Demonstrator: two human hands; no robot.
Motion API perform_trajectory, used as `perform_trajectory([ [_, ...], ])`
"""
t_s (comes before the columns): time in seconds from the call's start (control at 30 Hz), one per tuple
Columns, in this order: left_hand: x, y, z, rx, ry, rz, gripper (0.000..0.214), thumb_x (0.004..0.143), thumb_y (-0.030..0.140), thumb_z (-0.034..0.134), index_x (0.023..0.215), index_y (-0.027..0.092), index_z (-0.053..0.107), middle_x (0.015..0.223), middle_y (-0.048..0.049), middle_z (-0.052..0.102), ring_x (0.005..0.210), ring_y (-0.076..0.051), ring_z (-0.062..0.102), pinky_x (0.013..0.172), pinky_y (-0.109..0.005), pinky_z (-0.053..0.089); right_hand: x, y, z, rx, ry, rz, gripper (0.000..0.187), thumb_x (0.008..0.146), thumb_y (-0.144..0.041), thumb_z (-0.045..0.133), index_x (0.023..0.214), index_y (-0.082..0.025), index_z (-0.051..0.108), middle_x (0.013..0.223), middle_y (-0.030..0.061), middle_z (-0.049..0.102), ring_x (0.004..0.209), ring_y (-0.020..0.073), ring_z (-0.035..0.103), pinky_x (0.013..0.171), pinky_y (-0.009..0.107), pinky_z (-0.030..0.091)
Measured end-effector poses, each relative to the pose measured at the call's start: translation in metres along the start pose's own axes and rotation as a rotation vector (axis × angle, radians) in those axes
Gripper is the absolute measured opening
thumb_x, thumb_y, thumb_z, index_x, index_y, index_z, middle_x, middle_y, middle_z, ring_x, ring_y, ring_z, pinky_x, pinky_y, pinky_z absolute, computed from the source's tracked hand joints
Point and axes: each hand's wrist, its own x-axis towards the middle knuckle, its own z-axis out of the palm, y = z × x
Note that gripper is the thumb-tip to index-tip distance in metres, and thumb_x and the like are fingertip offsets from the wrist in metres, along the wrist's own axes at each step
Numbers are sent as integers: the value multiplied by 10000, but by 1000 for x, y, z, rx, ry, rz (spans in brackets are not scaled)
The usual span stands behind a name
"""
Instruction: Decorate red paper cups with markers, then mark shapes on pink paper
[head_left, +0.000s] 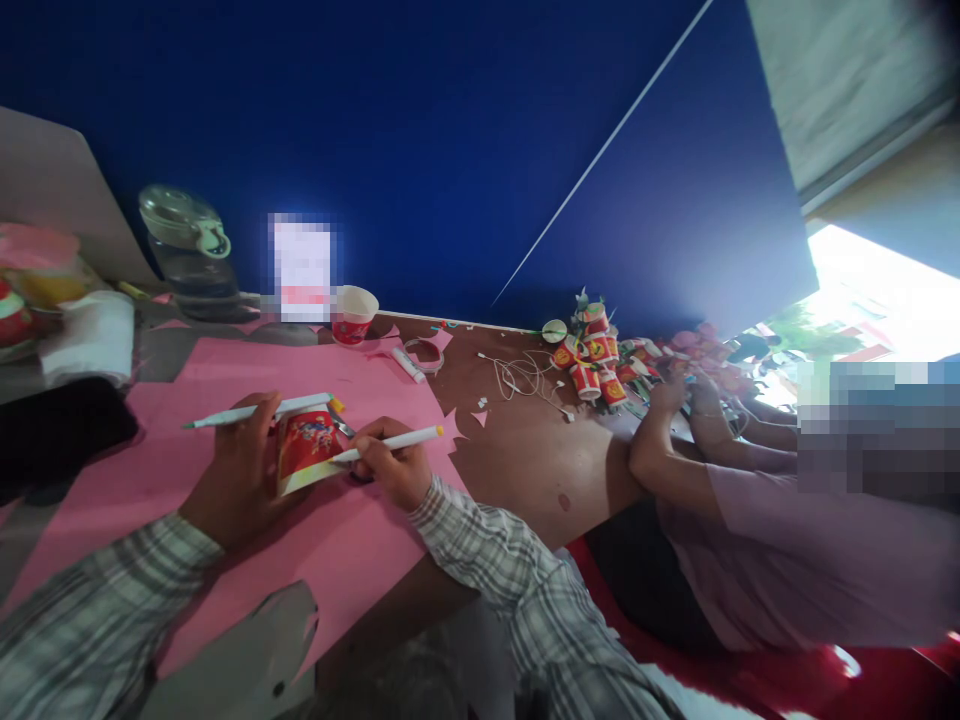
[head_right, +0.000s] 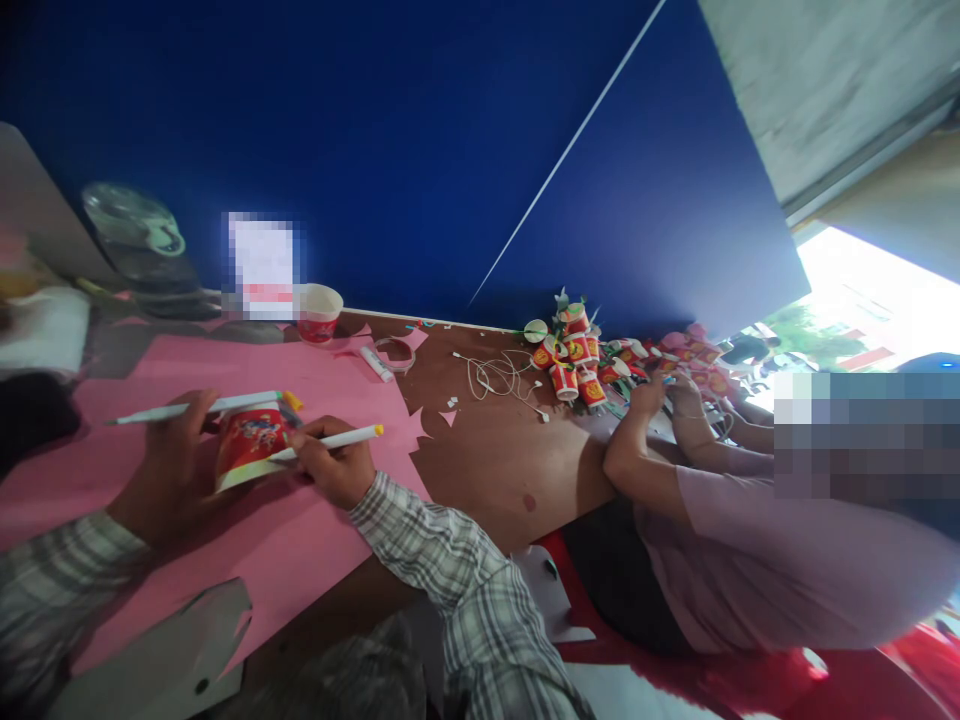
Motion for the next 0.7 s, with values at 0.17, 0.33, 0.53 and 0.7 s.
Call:
perform_trajectory([
  [0.17,1,1,-1,-51,14,-29,964,525,677,397,1273,118,158,1148,-199,422,1048,-292,414,910,-499,300,0,0,2,5,-8,-6,255,684,-374,552,704,-120,541,475,-21,463,419,74,396,436,211,335],
  [0.33,3,4,-3,-69,18,-44,959,513,690,397,1259,124,191,1137,-196,423,1037,-294,416,911,-508,297,1,4,1,-36,9,-29,244,710,-359,540,722,-115,544,482,-15,475,419,78,402,436,213,329],
  [0.53,4,6,-4,-85,10,-61,964,515,700,376,1259,114,196,1129,-195,427,1031,-292,419,903,-509,302,1,2,0,-28,9,-1,231,701,-355,539,701,-124,536,484,-23,459,423,73,398,434,204,328],
  [0.7,3,4,-4,-77,7,-51,965,511,693,393,1258,113,196,1117,-198,435,1030,-298,418,892,-511,311,0,1,0,-41,-1,2,212,700,-334,533,694,-123,539,487,-20,464,428,76,416,440,206,340],
])
